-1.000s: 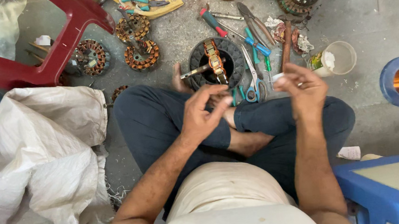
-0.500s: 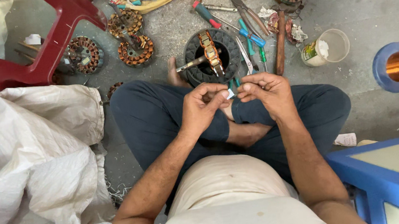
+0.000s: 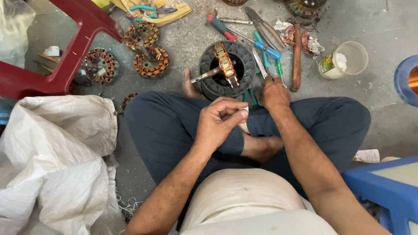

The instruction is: The person works on motor stators by hand, using a screwdriver to press insulation or wires into slots, cutting small pieces of white material with scissors, and fitting the cut pieces into the stator slots.

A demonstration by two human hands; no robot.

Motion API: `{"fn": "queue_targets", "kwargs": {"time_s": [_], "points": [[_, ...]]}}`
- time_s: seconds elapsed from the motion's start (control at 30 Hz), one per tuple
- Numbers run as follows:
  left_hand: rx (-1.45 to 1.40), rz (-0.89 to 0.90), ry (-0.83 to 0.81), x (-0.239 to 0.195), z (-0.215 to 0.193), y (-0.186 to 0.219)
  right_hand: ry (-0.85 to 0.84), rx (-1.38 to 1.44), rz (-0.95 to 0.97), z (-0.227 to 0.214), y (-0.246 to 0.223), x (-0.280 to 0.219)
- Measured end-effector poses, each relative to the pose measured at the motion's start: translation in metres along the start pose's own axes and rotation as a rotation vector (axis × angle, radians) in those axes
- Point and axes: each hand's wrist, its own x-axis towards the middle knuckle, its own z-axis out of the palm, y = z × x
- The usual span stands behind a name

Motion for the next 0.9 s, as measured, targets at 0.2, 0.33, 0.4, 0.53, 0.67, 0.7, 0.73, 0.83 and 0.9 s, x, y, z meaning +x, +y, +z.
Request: {"fn": "queue_targets", "kwargs": {"time_s": [0.2,0.33,0.4,0.53,0.67,0.7,0.73,0.83,0.9], "points": [[-0.082,-0.035,0.058,0.003,-0.002,-0.004,0.027,-0.112,0.031,0.010,0.007,0.002],[-0.118,-0.064,0.073,0.007,0.002,-0.004,0.024,-0.115,0.077,0.022,0.014,0.010],[-0.163,-0.088,0.075,0.009,0.006,-0.001,0.035,-0.129,0.115,0.031,0.015,0.016],[-0.133,-0.067,0.073,0.011,0.009,0.008,-0.056,0.349,0.154,0.013,0.023,0.014],[-0.131,-0.031,0.101,0.016,0.009,0.017,-0.225,1.529,0.350,-0.041,0.016,-0.012],[-0.144,-0.032,0.106,0.019,0.009,0.019,-0.255,1.601,0.269,-0.055,0.013,-0.026],[-0.160,-0.031,0.104,0.022,0.011,0.020,-0.276,1.670,0.187,-0.067,0.010,-0.043],[-0.204,-0.023,0.099,0.034,0.016,0.023,-0.349,1.674,-0.077,-0.084,-0.004,-0.101],[-0.226,-0.021,0.100,0.042,0.021,0.025,-0.387,1.605,-0.228,-0.093,-0.006,-0.127]]}}
